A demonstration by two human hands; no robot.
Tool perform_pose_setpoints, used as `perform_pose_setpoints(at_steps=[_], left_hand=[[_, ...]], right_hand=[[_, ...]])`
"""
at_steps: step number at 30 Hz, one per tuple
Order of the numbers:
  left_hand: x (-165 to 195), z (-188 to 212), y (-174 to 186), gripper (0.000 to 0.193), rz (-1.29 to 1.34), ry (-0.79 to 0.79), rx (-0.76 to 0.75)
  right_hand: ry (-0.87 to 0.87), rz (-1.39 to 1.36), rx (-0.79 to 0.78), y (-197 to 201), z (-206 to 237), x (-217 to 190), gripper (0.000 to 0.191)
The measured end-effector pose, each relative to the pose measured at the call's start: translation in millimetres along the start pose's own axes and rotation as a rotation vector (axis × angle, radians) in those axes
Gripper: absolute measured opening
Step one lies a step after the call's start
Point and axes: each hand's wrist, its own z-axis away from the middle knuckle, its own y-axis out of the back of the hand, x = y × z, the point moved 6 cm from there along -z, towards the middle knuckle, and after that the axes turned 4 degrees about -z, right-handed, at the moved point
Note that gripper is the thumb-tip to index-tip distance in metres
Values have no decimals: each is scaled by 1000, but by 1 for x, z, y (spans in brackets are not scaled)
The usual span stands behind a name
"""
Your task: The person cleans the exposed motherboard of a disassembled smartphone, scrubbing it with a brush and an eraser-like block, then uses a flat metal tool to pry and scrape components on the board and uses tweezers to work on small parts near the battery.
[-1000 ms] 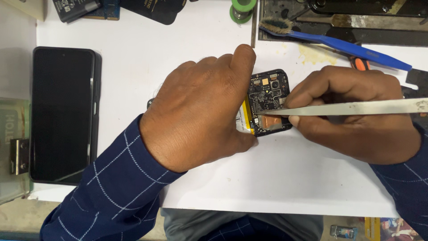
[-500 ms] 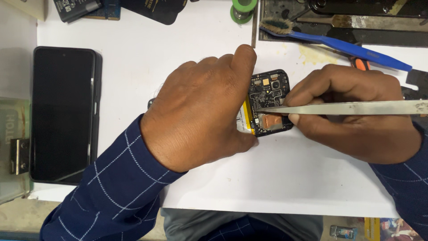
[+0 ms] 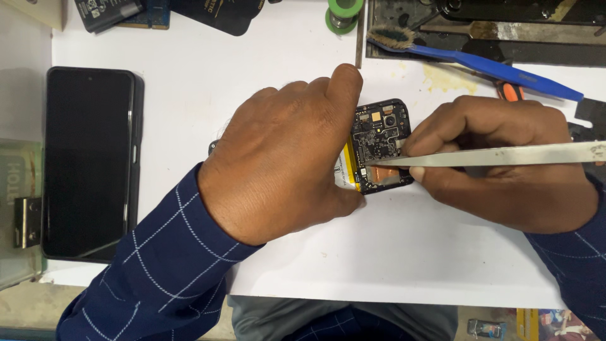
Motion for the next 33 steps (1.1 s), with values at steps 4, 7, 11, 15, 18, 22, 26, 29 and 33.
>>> perform_pose_setpoints(at_steps=[4, 7, 11, 15, 18, 22, 26, 29, 33], left_hand=[[0, 0, 0, 96, 0, 6, 4], [1, 2, 3, 93, 14, -12, 44], [0, 1, 2, 91, 12, -1, 29], [-2, 0, -1, 90, 6, 44, -37], [0, 1, 3, 90, 20, 3, 15], [1, 1, 4, 92, 10, -10, 35], [-1, -1, -1, 94, -5, 38, -40], [0, -1, 0, 95, -9, 20, -17], [-1, -1, -1, 93, -20, 38, -44]], right_hand=[[-60, 55, 3, 0, -1, 2, 20], [-47, 39, 42, -1, -1, 0, 18], [-54, -8, 52, -2, 0, 0, 16], [-30, -4, 73, -2, -1, -2, 16], [-65, -26, 95, -1, -1, 0, 18], [-44, -19, 74, -1, -1, 0, 18], [-11, 14, 68, -2, -1, -2, 18], [-56, -13, 71, -1, -1, 0, 19], [-97, 45, 16, 0, -2, 1, 18]])
